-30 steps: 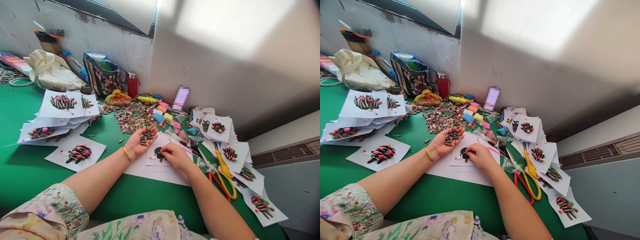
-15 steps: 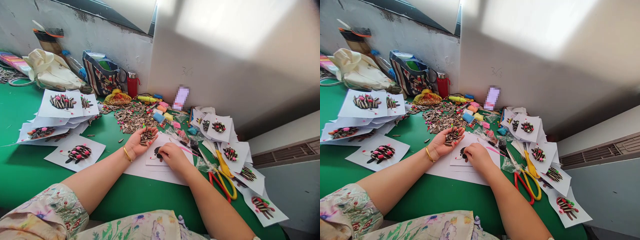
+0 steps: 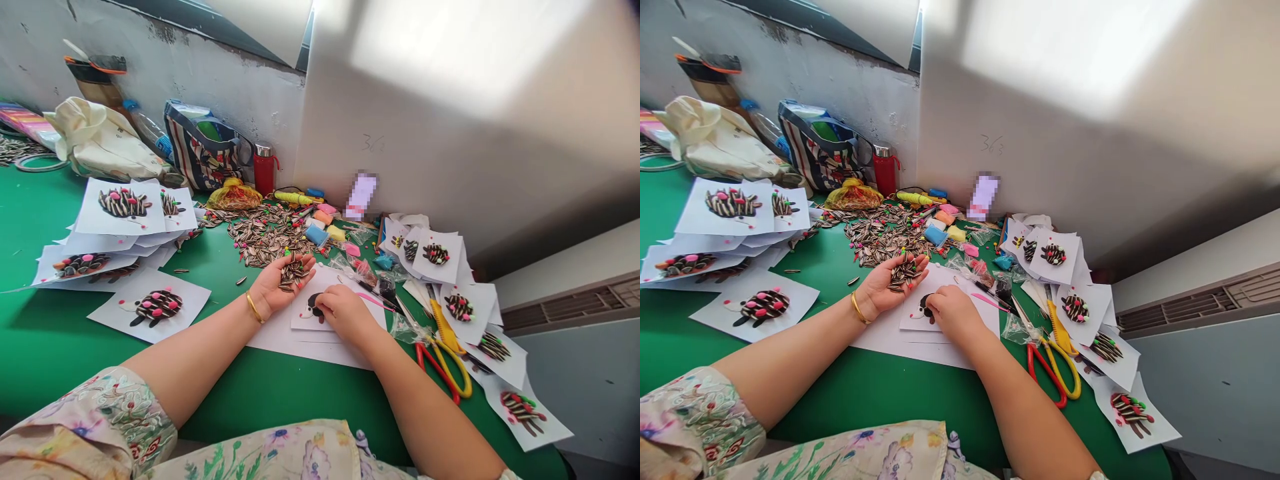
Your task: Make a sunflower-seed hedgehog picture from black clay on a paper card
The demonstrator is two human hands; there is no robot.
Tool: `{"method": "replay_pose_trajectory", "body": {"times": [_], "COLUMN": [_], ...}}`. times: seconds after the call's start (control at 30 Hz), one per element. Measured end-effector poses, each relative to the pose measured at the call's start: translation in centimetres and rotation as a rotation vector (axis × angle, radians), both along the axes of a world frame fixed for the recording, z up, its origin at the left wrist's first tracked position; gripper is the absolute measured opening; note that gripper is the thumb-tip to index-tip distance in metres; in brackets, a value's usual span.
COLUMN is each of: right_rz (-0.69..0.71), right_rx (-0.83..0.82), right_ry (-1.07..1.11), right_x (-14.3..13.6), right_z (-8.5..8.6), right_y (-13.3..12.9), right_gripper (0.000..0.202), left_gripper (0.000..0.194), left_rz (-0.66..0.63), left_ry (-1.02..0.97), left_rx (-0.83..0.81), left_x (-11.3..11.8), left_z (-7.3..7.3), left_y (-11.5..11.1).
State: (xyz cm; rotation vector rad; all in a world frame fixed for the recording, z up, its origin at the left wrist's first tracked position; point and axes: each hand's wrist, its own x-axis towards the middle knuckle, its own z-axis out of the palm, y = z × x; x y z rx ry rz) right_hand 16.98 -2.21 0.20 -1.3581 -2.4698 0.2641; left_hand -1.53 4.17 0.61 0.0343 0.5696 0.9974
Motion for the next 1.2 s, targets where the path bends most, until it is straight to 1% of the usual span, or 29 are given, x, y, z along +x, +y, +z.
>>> {"method": "replay_pose_trajectory", "body": {"times": [0.17,0.3,0.43,0.53,0.63,0.77,0.87,0.93,1.03,1.13,1.2], "right_rz": [0.028,-0.007,-0.009,0.000,-0.001,0.009,0.023,0.013,-0.062,-0.157,-0.141], "right_rx": [0.020,0.092,0.176,0.217,0.201,0.161,0.162,0.158,0.117,0.071,0.022], "right_ry": [0.054,0.136,0.170,0.127,0.100,0.129,0.181,0.234,0.301,0.315,0.285], "right_x": [0.3,-0.1,-1.9,-3.6,-4.8,-5.2,-4.8,-4.0,-2.1,-0.1,0.7], "right_z": [0.5,0.9,1.2,1.4,1.2,0.9,1.2,1.7,2.2,2.1,1.9], "right_y": [-0.4,-0.6,-0.5,-0.2,0.2,0.5,0.4,0.3,0.4,0.7,0.8], "right_gripper": [0.016,0.015,0.019,0.021,0.015,0.010,0.014,0.017,0.021,0.020,0.018], "left_gripper": [0.017,0.016,0.016,0.017,0.018,0.019,0.020,0.021,0.020,0.018,0.018], "left_rz": [0.004,-0.012,-0.035,-0.054,-0.073,-0.067,-0.050,-0.030,-0.013,0.006,0.018], "left_ry": [-0.020,-0.036,-0.075,-0.091,-0.077,-0.070,-0.082,-0.086,-0.082,-0.080,-0.074], "left_rx": [0.002,0.011,0.029,0.034,0.021,0.003,0.011,0.020,0.022,0.006,-0.004], "left_x": [-0.2,-0.2,0.2,0.5,0.7,0.7,0.6,0.5,0.4,0.2,0.2], "left_z": [-0.1,-0.1,-0.2,-0.2,0.0,0.1,0.1,0.1,0.2,0.2,0.2], "left_y": [0.0,0.0,-0.2,-0.5,-0.7,-0.8,-0.8,-0.7,-0.6,-0.6,-0.6]}}
